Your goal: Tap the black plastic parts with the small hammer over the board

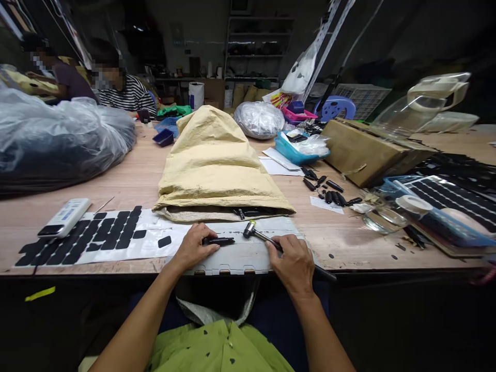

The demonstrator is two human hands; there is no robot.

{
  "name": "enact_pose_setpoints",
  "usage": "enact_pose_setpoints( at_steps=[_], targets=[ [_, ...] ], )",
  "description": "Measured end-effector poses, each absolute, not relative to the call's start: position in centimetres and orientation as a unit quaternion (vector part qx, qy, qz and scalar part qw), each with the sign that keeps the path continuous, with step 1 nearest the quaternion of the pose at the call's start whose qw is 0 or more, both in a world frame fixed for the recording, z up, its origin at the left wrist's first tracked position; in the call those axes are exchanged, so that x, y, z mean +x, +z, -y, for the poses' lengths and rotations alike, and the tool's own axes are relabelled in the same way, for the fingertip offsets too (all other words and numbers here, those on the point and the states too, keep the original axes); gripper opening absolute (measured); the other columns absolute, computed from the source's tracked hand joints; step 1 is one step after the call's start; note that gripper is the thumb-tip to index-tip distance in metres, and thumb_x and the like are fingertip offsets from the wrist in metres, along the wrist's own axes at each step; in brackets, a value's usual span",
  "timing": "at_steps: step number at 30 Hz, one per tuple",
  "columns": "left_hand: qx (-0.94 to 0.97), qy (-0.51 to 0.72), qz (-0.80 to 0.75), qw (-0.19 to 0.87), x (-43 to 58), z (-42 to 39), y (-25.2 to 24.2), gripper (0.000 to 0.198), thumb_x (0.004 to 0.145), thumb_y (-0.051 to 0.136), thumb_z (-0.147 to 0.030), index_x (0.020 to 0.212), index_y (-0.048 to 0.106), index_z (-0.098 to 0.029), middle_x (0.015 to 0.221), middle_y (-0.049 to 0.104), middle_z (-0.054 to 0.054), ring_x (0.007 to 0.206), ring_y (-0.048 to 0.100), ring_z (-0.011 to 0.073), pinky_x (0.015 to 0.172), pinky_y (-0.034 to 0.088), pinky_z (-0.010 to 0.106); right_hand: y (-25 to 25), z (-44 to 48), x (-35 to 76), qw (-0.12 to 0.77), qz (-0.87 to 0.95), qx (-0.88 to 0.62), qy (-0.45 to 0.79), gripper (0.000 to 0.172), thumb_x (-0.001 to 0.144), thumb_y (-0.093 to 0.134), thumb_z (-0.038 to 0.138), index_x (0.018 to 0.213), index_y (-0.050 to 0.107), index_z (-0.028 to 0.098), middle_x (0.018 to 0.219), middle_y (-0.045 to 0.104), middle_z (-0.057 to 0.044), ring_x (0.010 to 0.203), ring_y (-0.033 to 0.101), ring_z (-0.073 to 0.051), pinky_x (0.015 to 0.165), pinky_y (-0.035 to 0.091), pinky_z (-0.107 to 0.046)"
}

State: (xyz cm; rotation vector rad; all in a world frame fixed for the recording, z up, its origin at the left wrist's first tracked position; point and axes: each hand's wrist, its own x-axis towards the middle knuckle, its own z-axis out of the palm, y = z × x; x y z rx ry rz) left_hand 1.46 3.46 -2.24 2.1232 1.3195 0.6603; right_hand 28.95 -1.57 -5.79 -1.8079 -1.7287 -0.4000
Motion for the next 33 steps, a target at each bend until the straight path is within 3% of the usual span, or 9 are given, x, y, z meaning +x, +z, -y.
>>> enact_pose_setpoints(
  at_steps=[5, 8, 11, 15, 21, 28, 33],
  targets=[
    [0.785, 0.255, -0.493, 0.277, 1.6, -3.6, -2.4, 0.015, 0.077, 0.072, -0.024, 0.09, 0.071, -0.02, 0.086, 0.063, 0.003, 0.09, 0.053, 0.0211, 0.081, 0.043, 0.033, -4.3, 2.8, 27.9, 0.35, 0.656, -0.667, -0.045, 0.021, 0.095, 0.052, 0.035, 0.09, 0.065, 0.02, 0.087, 0.065, -0.005, 0.079, 0.058, -0.019, 0.069, 0.043, -0.03],
    [0.78, 0.262, -0.492, 0.285, 1.6, -3.6, -2.5, 0.014, 0.075, 0.074, -0.021, 0.088, 0.072, -0.019, 0.085, 0.063, 0.003, 0.089, 0.053, 0.0206, 0.08, 0.043, 0.032, -3.3, 4.0, 25.6, 0.433, 0.661, -0.611, 0.051, 0.024, 0.098, 0.048, 0.032, 0.109, 0.066, 0.021, 0.1, 0.069, -0.006, 0.091, 0.064, -0.018, 0.079, 0.05, -0.028],
    [0.778, 0.26, -0.496, 0.285, 1.7, -3.7, -2.7, 0.014, 0.074, 0.074, -0.02, 0.088, 0.072, -0.019, 0.084, 0.063, 0.003, 0.089, 0.053, 0.0204, 0.08, 0.042, 0.032, -2.9, 5.1, 23.1, 0.425, 0.69, -0.58, 0.081, 0.033, 0.098, 0.046, 0.026, 0.128, 0.061, 0.023, 0.105, 0.07, -0.006, 0.096, 0.065, -0.017, 0.082, 0.051, -0.027],
    [0.778, 0.257, -0.493, 0.291, 1.7, -3.9, -2.8, 0.013, 0.073, 0.076, -0.021, 0.086, 0.073, -0.02, 0.083, 0.062, 0.002, 0.087, 0.052, 0.0202, 0.079, 0.041, 0.032, -3.0, 5.9, 20.9, 0.389, 0.714, -0.58, 0.049, 0.04, 0.099, 0.044, 0.017, 0.135, 0.059, 0.027, 0.09, 0.067, -0.003, 0.075, 0.063, -0.011, 0.068, 0.047, -0.02],
    [0.774, 0.268, -0.492, 0.293, 1.7, -3.9, -3.1, 0.008, 0.072, 0.076, -0.02, 0.08, 0.073, -0.02, 0.08, 0.061, 0.001, 0.084, 0.051, 0.019, 0.077, 0.04, 0.032, -3.6, 5.7, 20.2, 0.304, 0.734, -0.604, -0.065, 0.045, 0.095, 0.044, 0.01, 0.13, 0.064, 0.029, 0.079, 0.063, 0.0, 0.062, 0.057, -0.009, 0.052, 0.034, -0.02],
    [0.772, 0.271, -0.493, 0.296, 1.6, -3.9, -3.3, 0.015, 0.071, 0.076, -0.019, 0.087, 0.075, -0.02, 0.083, 0.063, 0.002, 0.087, 0.052, 0.0199, 0.079, 0.041, 0.032, -3.1, 5.6, 20.7, 0.336, 0.715, -0.606, -0.091, 0.041, 0.097, 0.046, 0.012, 0.129, 0.065, 0.027, 0.081, 0.065, -0.001, 0.068, 0.06, -0.009, 0.06, 0.038, -0.018],
    [0.769, 0.276, -0.495, 0.296, 1.6, -3.9, -3.3, 0.015, 0.071, 0.076, -0.019, 0.086, 0.074, -0.02, 0.081, 0.063, 0.002, 0.086, 0.053, 0.0198, 0.079, 0.042, 0.033, -3.7, 5.8, 20.7, 0.301, 0.714, -0.626, -0.086, 0.039, 0.098, 0.045, 0.015, 0.127, 0.066, 0.03, 0.08, 0.066, 0.001, 0.066, 0.06, -0.009, 0.056, 0.036, -0.019]
  ],
)
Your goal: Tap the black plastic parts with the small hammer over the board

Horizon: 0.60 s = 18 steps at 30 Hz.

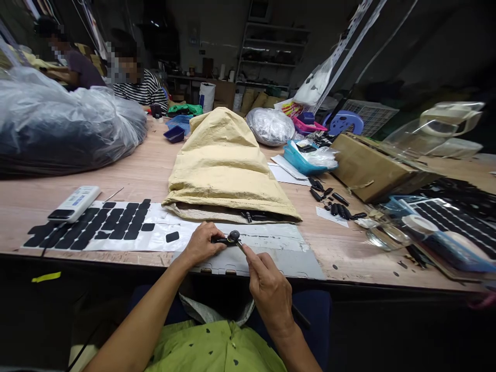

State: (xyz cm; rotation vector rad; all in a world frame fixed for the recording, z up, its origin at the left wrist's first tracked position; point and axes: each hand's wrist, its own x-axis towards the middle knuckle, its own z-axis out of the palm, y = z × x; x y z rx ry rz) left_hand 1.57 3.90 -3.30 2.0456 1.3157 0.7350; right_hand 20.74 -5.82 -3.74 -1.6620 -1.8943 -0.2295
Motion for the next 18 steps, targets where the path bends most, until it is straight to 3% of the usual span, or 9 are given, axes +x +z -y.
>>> enact_pose_setpoints(
  at_steps=[6, 10, 14, 18],
  targets=[
    [0.773, 0.278, -0.496, 0.28, 1.6, -3.5, -3.0, 0.015, 0.072, 0.075, -0.022, 0.086, 0.071, -0.019, 0.084, 0.062, 0.003, 0.086, 0.052, 0.02, 0.078, 0.042, 0.033, -3.1, 4.9, 24.2, 0.321, 0.635, -0.687, -0.147, 0.027, 0.097, 0.054, 0.028, 0.119, 0.07, 0.026, 0.093, 0.07, 0.0, 0.076, 0.062, -0.012, 0.063, 0.038, -0.021],
    [0.784, 0.263, -0.494, 0.267, 1.8, -3.3, -3.0, 0.028, 0.073, 0.076, -0.03, 0.099, 0.072, -0.022, 0.085, 0.06, 0.003, 0.087, 0.051, 0.0212, 0.078, 0.043, 0.034, -3.9, 3.5, 29.3, 0.257, 0.61, -0.725, -0.193, 0.021, 0.092, 0.059, 0.024, 0.106, 0.075, 0.021, 0.085, 0.068, -0.003, 0.076, 0.056, -0.016, 0.069, 0.037, -0.027],
    [0.79, 0.244, -0.496, 0.264, 1.8, -3.3, -2.8, 0.016, 0.077, 0.073, -0.028, 0.092, 0.073, -0.023, 0.086, 0.059, 0.003, 0.089, 0.051, 0.0213, 0.079, 0.043, 0.034, -5.6, 2.3, 32.2, 0.215, 0.574, -0.769, -0.184, 0.021, 0.088, 0.064, 0.022, 0.104, 0.076, 0.021, 0.081, 0.065, -0.004, 0.074, 0.049, -0.017, 0.067, 0.032, -0.029],
    [0.82, 0.223, -0.453, 0.268, 1.5, -3.2, -2.2, 0.015, 0.072, 0.077, -0.026, 0.087, 0.074, -0.023, 0.099, 0.061, 0.004, 0.096, 0.051, 0.0221, 0.088, 0.042, 0.038, -6.4, 1.8, 31.7, 0.243, 0.519, -0.8, -0.179, 0.021, 0.087, 0.065, 0.026, 0.103, 0.077, 0.024, 0.083, 0.063, -0.005, 0.076, 0.045, -0.017, 0.067, 0.028, -0.029]
  ],
)
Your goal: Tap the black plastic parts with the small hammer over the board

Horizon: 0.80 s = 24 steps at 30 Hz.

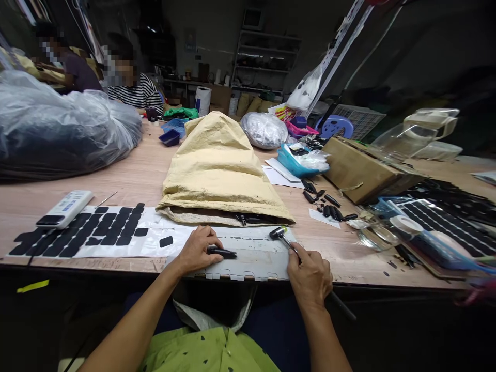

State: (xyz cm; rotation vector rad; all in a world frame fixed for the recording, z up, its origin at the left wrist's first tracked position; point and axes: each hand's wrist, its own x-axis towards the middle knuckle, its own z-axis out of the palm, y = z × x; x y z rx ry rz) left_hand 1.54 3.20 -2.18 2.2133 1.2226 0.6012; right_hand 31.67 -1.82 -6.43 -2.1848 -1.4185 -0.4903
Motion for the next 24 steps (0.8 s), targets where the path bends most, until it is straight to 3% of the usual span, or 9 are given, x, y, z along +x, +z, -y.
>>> enact_pose_setpoints(
  at_steps=[4, 10, 15, 20, 24],
  targets=[
    [0.853, 0.179, -0.397, 0.287, 1.3, -2.0, -1.7, 0.021, 0.065, 0.083, -0.026, 0.085, 0.077, -0.028, 0.127, 0.056, 0.003, 0.121, 0.045, 0.0295, 0.106, 0.032, 0.047, -6.5, 1.8, 30.9, 0.268, 0.497, -0.805, -0.181, 0.021, 0.089, 0.062, 0.028, 0.103, 0.077, 0.026, 0.085, 0.061, -0.004, 0.076, 0.042, -0.017, 0.068, 0.027, -0.029],
    [0.887, 0.122, -0.359, 0.263, 1.9, 1.7, -2.4, 0.022, 0.066, 0.082, -0.025, 0.086, 0.077, -0.031, 0.155, 0.036, -0.002, 0.142, 0.027, 0.038, 0.116, 0.018, 0.059, -6.5, 2.0, 31.0, 0.274, 0.501, -0.802, -0.173, 0.022, 0.09, 0.059, 0.029, 0.102, 0.078, 0.025, 0.084, 0.059, -0.005, 0.075, 0.04, -0.016, 0.069, 0.026, -0.03],
    [0.896, 0.104, -0.363, 0.233, 2.3, 2.3, -2.6, 0.019, 0.068, 0.081, -0.025, 0.086, 0.077, -0.03, 0.16, 0.029, -0.001, 0.145, 0.025, 0.0382, 0.117, 0.016, 0.062, -6.7, 2.1, 31.0, 0.285, 0.512, -0.79, -0.18, 0.025, 0.091, 0.056, 0.03, 0.102, 0.077, 0.024, 0.084, 0.057, -0.006, 0.076, 0.039, -0.016, 0.069, 0.025, -0.031],
    [0.898, 0.103, -0.363, 0.228, 2.3, 2.2, -2.6, 0.023, 0.065, 0.084, -0.024, 0.086, 0.077, -0.031, 0.159, 0.031, -0.001, 0.145, 0.025, 0.0379, 0.117, 0.016, 0.062, -6.6, 2.1, 31.1, 0.277, 0.52, -0.787, -0.183, 0.025, 0.091, 0.057, 0.029, 0.104, 0.076, 0.024, 0.086, 0.056, -0.006, 0.077, 0.039, -0.017, 0.067, 0.025, -0.031],
    [0.88, 0.125, -0.367, 0.274, 2.3, 2.2, -2.1, 0.015, 0.065, 0.085, -0.034, 0.075, 0.075, -0.027, 0.156, 0.036, -0.001, 0.143, 0.028, 0.0385, 0.115, 0.021, 0.06, -6.6, 2.1, 31.1, 0.265, 0.52, -0.79, -0.188, 0.024, 0.09, 0.058, 0.028, 0.105, 0.077, 0.024, 0.085, 0.058, -0.005, 0.076, 0.039, -0.017, 0.067, 0.025, -0.03]
  ],
)
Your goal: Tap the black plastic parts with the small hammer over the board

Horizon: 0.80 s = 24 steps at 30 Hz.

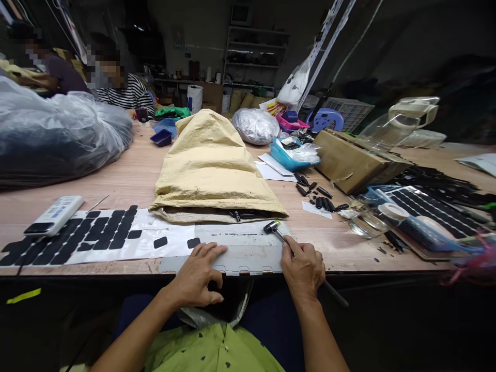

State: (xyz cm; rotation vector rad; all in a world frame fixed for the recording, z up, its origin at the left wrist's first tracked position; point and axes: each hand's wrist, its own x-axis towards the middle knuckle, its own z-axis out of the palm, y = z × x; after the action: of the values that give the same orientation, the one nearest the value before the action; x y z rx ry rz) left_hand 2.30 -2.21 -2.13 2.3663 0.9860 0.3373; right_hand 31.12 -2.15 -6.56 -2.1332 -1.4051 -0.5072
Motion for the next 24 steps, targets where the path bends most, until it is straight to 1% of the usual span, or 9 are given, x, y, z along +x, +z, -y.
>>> enact_pose_setpoints(
  at_steps=[2, 4, 7, 9, 13, 15, 19, 22, 24],
  targets=[
    [0.849, 0.166, -0.393, 0.312, 2.0, 1.2, -1.8, 0.014, 0.073, 0.078, -0.039, 0.074, 0.074, -0.026, 0.148, 0.047, 0.002, 0.136, 0.039, 0.0339, 0.111, 0.034, 0.054, -6.6, 2.1, 31.2, 0.262, 0.521, -0.789, -0.194, 0.024, 0.091, 0.058, 0.028, 0.105, 0.077, 0.024, 0.085, 0.059, -0.005, 0.076, 0.04, -0.016, 0.067, 0.024, -0.03],
    [0.803, 0.225, -0.46, 0.305, 1.5, -0.8, -1.5, 0.014, 0.083, 0.067, -0.036, 0.081, 0.072, -0.023, 0.131, 0.059, 0.007, 0.122, 0.051, 0.0281, 0.102, 0.044, 0.046, -6.8, 2.1, 31.3, 0.262, 0.523, -0.785, -0.202, 0.024, 0.091, 0.058, 0.029, 0.105, 0.077, 0.024, 0.084, 0.06, -0.005, 0.076, 0.04, -0.016, 0.067, 0.024, -0.03],
    [0.739, 0.263, -0.593, 0.18, 0.1, -4.6, -1.6, 0.021, 0.091, 0.049, -0.027, 0.092, 0.069, -0.019, 0.101, 0.066, 0.01, 0.103, 0.057, 0.0268, 0.094, 0.048, 0.046, -7.0, 2.1, 31.4, 0.264, 0.526, -0.78, -0.211, 0.024, 0.091, 0.057, 0.029, 0.105, 0.076, 0.024, 0.085, 0.06, -0.005, 0.075, 0.04, -0.016, 0.067, 0.024, -0.03],
    [0.709, 0.232, -0.657, 0.104, -0.8, -6.8, -1.8, 0.026, 0.091, 0.045, -0.024, 0.104, 0.067, -0.016, 0.102, 0.063, 0.013, 0.102, 0.057, 0.0295, 0.092, 0.048, 0.046, -7.1, 2.0, 31.5, 0.262, 0.529, -0.778, -0.214, 0.025, 0.092, 0.056, 0.029, 0.105, 0.076, 0.024, 0.085, 0.06, -0.006, 0.075, 0.04, -0.016, 0.067, 0.024, -0.031],
    [0.666, 0.178, -0.724, -0.008, -1.5, -9.6, -1.4, 0.036, 0.09, 0.044, -0.023, 0.119, 0.058, -0.007, 0.126, 0.052, 0.024, 0.125, 0.044, 0.039, 0.102, 0.042, 0.05, -7.1, 2.0, 31.6, 0.263, 0.531, -0.775, -0.22, 0.026, 0.093, 0.054, 0.03, 0.105, 0.076, 0.024, 0.084, 0.06, -0.006, 0.075, 0.039, -0.016, 0.067, 0.024, -0.031],
    [0.633, 0.164, -0.756, 0.0, -1.3, -10.8, -0.4, 0.039, 0.091, 0.043, -0.027, 0.119, 0.055, -0.003, 0.131, 0.048, 0.028, 0.13, 0.04, 0.0416, 0.106, 0.038, 0.052, -7.1, 1.9, 31.6, 0.264, 0.534, -0.774, -0.217, 0.027, 0.092, 0.053, 0.03, 0.105, 0.076, 0.024, 0.084, 0.059, -0.006, 0.074, 0.038, -0.016, 0.067, 0.024, -0.031],
    [0.582, 0.157, -0.794, 0.074, -0.9, -14.1, 2.2, 0.044, 0.091, 0.047, -0.033, 0.122, 0.052, -0.003, 0.126, 0.056, 0.028, 0.126, 0.048, 0.0406, 0.102, 0.042, 0.051, -7.2, 1.9, 31.7, 0.264, 0.533, -0.775, -0.215, 0.027, 0.091, 0.054, 0.03, 0.104, 0.076, 0.023, 0.085, 0.059, -0.006, 0.075, 0.038, -0.016, 0.067, 0.024, -0.031],
    [0.561, 0.165, -0.806, 0.087, -0.6, -16.3, 3.3, 0.05, 0.087, 0.053, -0.026, 0.13, 0.045, -0.002, 0.127, 0.057, 0.028, 0.122, 0.054, 0.0383, 0.098, 0.046, 0.047, -7.4, 1.9, 31.8, 0.263, 0.532, -0.773, -0.223, 0.027, 0.092, 0.053, 0.031, 0.105, 0.076, 0.024, 0.085, 0.059, -0.005, 0.076, 0.039, -0.017, 0.067, 0.024, -0.031],
    [0.554, 0.143, -0.814, 0.101, -0.4, -17.3, 3.3, 0.048, 0.084, 0.056, -0.021, 0.126, 0.049, 0.001, 0.131, 0.052, 0.032, 0.121, 0.055, 0.0383, 0.097, 0.047, 0.044, -7.5, 1.8, 31.8, 0.26, 0.532, -0.772, -0.229, 0.027, 0.093, 0.053, 0.031, 0.105, 0.075, 0.025, 0.085, 0.059, -0.005, 0.076, 0.04, -0.017, 0.068, 0.024, -0.031]
  ],
)
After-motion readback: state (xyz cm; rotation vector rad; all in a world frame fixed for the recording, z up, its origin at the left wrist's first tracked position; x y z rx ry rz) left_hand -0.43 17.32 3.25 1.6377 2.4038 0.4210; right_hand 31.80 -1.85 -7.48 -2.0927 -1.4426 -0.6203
